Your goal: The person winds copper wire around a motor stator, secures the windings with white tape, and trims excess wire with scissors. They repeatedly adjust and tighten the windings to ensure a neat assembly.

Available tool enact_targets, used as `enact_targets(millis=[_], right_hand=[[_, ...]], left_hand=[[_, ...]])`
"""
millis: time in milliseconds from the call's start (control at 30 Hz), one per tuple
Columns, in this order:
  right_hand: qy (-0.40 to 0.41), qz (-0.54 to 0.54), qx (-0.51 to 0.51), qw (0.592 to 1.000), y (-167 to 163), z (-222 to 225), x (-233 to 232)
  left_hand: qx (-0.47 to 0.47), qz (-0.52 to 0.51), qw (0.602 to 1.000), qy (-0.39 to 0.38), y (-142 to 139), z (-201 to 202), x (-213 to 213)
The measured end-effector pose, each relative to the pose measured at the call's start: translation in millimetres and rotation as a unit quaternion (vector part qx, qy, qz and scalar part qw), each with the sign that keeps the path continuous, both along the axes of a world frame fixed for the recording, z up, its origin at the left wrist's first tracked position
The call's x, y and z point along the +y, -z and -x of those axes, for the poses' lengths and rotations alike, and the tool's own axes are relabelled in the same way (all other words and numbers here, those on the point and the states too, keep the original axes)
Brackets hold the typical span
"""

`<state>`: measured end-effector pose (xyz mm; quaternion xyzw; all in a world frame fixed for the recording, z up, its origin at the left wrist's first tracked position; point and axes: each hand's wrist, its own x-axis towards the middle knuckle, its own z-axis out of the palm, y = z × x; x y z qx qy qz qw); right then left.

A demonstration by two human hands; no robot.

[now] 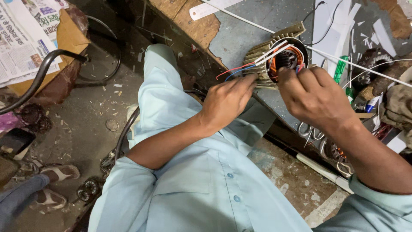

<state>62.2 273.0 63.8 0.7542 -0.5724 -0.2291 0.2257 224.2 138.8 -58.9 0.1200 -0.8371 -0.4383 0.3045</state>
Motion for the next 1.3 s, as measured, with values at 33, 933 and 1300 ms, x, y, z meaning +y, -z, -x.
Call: enact_targets(millis=[33, 933, 1300], right_hand=[[-0.005, 0.015, -0.001, 1.000, 1, 1, 3], [0.172, 0.105, -0.318, 0.926, -42, 8, -7], [0.192, 0.042, -0.326, 0.925, -8, 4, -4]], left_hand=[[-0.001, 0.004, 1.000, -0.004, 1, 0, 0], [-0.117, 0.050, 0.992, 0.017, -17, -33, -33], [-0.172, 0.061, 0.982, 0.043, -22, -48, -49]])
